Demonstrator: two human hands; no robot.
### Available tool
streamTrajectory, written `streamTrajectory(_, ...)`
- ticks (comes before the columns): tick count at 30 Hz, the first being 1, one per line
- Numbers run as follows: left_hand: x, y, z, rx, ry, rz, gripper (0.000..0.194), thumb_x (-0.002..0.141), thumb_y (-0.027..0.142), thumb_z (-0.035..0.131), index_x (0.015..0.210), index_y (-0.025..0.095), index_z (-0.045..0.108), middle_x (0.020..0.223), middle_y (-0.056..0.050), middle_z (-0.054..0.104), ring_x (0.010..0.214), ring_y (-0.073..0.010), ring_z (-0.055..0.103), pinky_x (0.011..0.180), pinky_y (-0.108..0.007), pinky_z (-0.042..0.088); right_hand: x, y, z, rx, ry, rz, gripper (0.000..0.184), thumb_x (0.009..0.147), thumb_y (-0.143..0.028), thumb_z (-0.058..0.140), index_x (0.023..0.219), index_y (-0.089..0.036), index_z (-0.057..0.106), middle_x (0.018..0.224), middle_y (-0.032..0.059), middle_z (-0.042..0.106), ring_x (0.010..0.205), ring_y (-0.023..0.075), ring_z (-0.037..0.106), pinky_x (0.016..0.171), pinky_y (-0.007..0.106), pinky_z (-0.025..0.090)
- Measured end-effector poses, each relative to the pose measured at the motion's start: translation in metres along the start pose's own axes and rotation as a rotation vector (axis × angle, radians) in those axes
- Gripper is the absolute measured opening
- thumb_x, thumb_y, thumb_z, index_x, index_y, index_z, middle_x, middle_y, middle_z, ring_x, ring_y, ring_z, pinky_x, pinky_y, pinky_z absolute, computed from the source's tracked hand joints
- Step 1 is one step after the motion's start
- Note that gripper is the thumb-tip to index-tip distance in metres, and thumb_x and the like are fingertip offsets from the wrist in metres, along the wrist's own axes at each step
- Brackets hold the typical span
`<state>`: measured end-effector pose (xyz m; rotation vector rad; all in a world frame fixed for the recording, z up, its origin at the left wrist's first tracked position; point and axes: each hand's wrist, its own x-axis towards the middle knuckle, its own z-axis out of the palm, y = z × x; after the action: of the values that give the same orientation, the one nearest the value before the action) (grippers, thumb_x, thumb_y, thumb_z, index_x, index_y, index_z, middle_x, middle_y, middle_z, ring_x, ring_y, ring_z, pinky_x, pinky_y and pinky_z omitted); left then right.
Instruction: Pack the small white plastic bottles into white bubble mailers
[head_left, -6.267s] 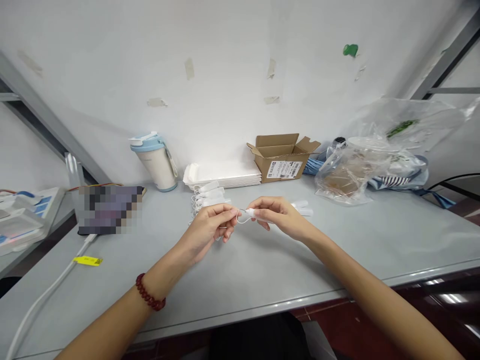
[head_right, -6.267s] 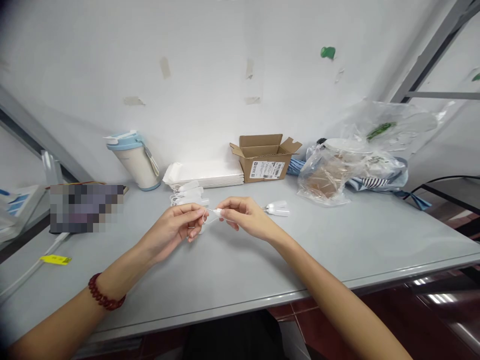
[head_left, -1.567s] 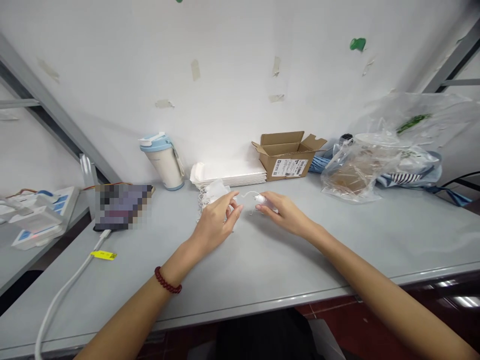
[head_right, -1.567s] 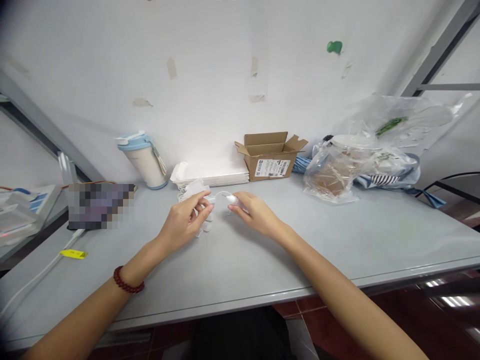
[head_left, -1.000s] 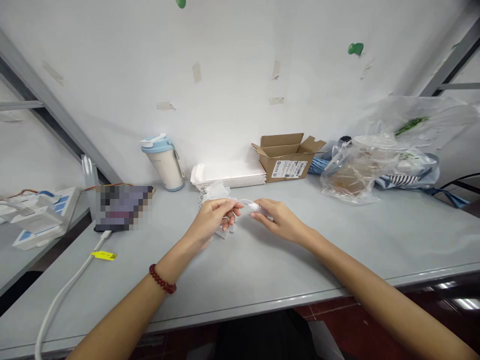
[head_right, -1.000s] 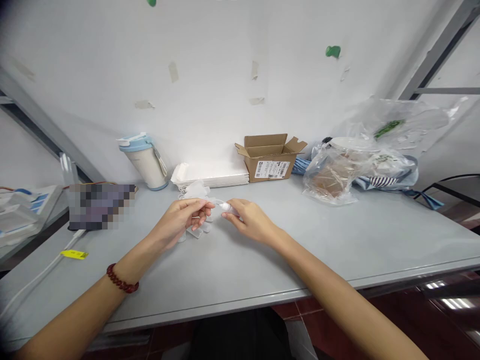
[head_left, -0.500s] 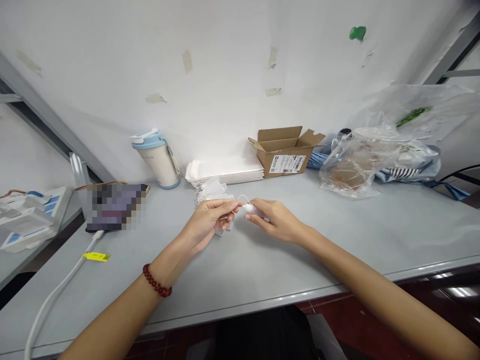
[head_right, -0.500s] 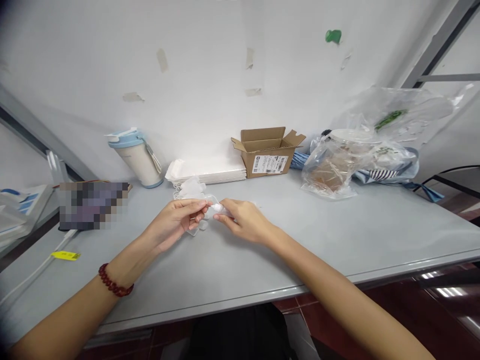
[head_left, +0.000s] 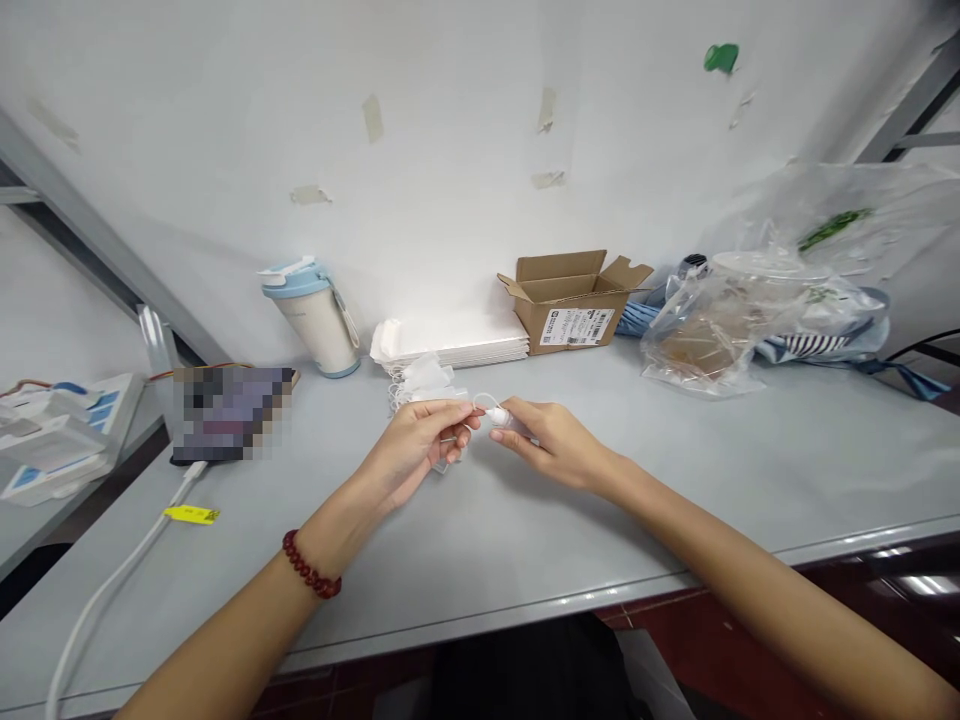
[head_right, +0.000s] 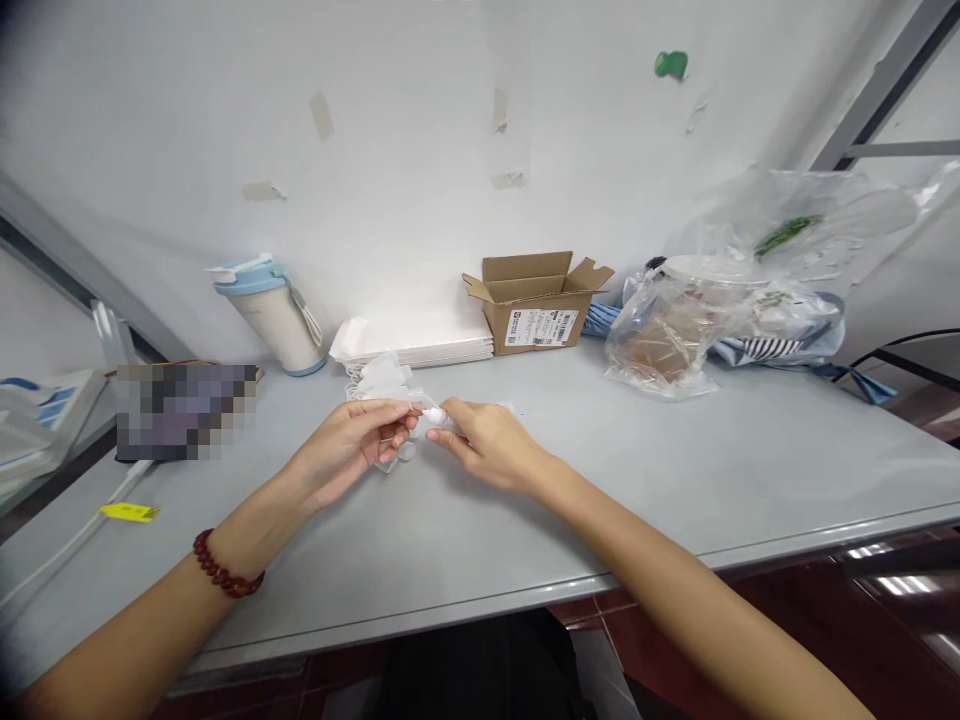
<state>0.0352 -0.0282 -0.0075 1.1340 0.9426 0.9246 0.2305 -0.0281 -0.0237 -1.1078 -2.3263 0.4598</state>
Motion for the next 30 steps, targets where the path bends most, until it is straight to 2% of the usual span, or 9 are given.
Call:
streamTrajectory(8,-0.0011,0.0005,-0.0003,0.011,0.006,0.006,0.025,0.074,0.035,0.067,0.084,0.013,0.073,0.079,-0.005,0.061,0.059,-0.0078,0.048,0.047,-0.021,0.037,0.0004,0.0025,0.0009,-0.013,0.004,-0.012,0.024,0.092,-0.042,0.040,0.081,-0.020,0.044,0.061,-0.0021,0.049,0.053,0.0118,0.040,0.054,0.023,0.026)
streamTrajectory(16,-0.0021,-0.0007,0.0009,0.107,0.047,0.055,0.026,0.074,0.037,0.067,0.077,0.012,0.072,0.075,-0.004,0.062,0.054,-0.0065,0.047,0.048,-0.022,0.039,0.0000,0.0042,0.0033,-0.062,-0.010,-0.030,0.022,0.092,-0.039,0.041,0.081,-0.020,0.043,0.061,-0.0020,0.050,0.052,0.0111,0.038,0.053,0.023,0.024)
streamTrajectory(25,-0.0033,-0.0005,0.0049,0.150,0.066,0.127,0.026,0.076,0.036,0.065,0.067,0.012,0.069,0.072,-0.004,0.062,0.059,-0.0089,0.052,0.049,-0.021,0.041,0.0011,0.0018,0.0040,-0.059,-0.024,0.041,0.021,0.092,-0.037,0.042,0.078,-0.020,0.041,0.058,-0.0037,0.045,0.050,0.0101,0.037,0.053,0.023,0.021)
streamTrajectory(30,-0.0026,-0.0012,0.0031,0.209,0.074,0.131,0.028,0.077,0.038,0.064,0.068,0.012,0.069,0.077,-0.006,0.065,0.055,-0.0074,0.050,0.049,-0.021,0.041,0.0004,0.0023,0.0055,-0.070,-0.033,0.045,0.020,0.092,-0.037,0.042,0.080,-0.020,0.043,0.059,-0.0027,0.048,0.051,0.0103,0.038,0.053,0.024,0.022)
